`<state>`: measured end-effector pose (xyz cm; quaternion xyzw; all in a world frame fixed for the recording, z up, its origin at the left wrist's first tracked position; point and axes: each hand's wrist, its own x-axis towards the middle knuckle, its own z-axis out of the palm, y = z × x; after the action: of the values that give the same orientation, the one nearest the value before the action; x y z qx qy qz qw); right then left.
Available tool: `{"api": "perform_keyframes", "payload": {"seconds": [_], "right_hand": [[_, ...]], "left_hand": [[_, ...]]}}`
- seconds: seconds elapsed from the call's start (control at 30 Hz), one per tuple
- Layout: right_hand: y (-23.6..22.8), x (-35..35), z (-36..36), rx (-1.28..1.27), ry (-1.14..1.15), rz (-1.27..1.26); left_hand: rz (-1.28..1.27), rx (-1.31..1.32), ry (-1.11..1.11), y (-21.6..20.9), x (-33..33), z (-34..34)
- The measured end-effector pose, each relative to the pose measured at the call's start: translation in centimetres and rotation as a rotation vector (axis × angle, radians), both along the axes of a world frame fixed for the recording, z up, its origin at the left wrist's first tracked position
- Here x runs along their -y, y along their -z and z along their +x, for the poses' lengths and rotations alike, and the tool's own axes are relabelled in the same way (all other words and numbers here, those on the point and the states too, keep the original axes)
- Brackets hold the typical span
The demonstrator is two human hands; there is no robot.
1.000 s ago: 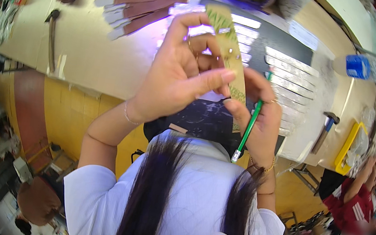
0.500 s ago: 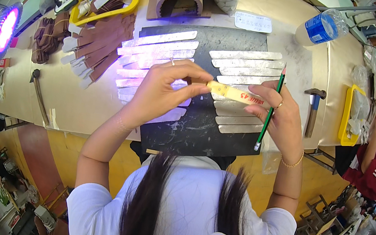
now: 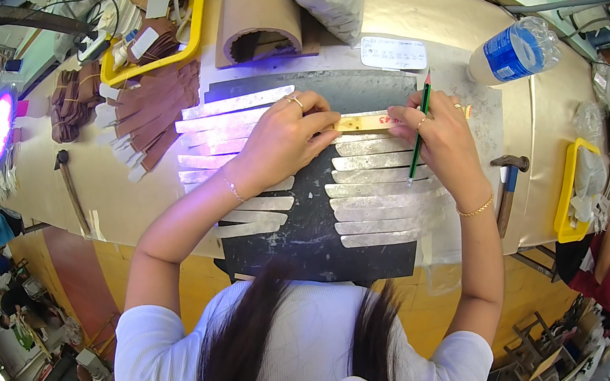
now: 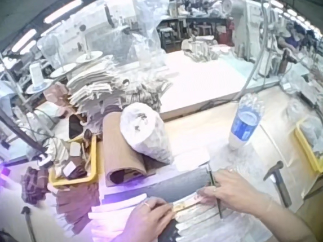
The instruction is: The person uses a pencil and ruler to mark lines on several flat, rectangular pieces of material on a workbench. They then pick up a small white piece and mark it with a marker. The marked items remain on the work surface.
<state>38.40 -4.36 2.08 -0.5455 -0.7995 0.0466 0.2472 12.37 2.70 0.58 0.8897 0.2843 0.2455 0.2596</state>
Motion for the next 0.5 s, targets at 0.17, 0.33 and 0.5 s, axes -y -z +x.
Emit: {"api": "perform_keyframes", "payload": {"seconds": [0.17, 0.33, 0.5], "right_hand": [[0.9, -0.4, 0.1, -0.11, 0.023, -0.057], [1.3, -0.4, 0.2, -0.073, 0.039, -0.078], [1.2, -0.5, 0.1, -0.015, 0.052, -0.067]], "left_hand": [[-0.057, 0.003, 0.012, 0.6, -0.5, 0.4], [-0.051, -0.017, 0.012, 1.2, -0.3, 0.6], [0.006, -0.02, 0.008, 1.2, -0.5, 0.7]]}}
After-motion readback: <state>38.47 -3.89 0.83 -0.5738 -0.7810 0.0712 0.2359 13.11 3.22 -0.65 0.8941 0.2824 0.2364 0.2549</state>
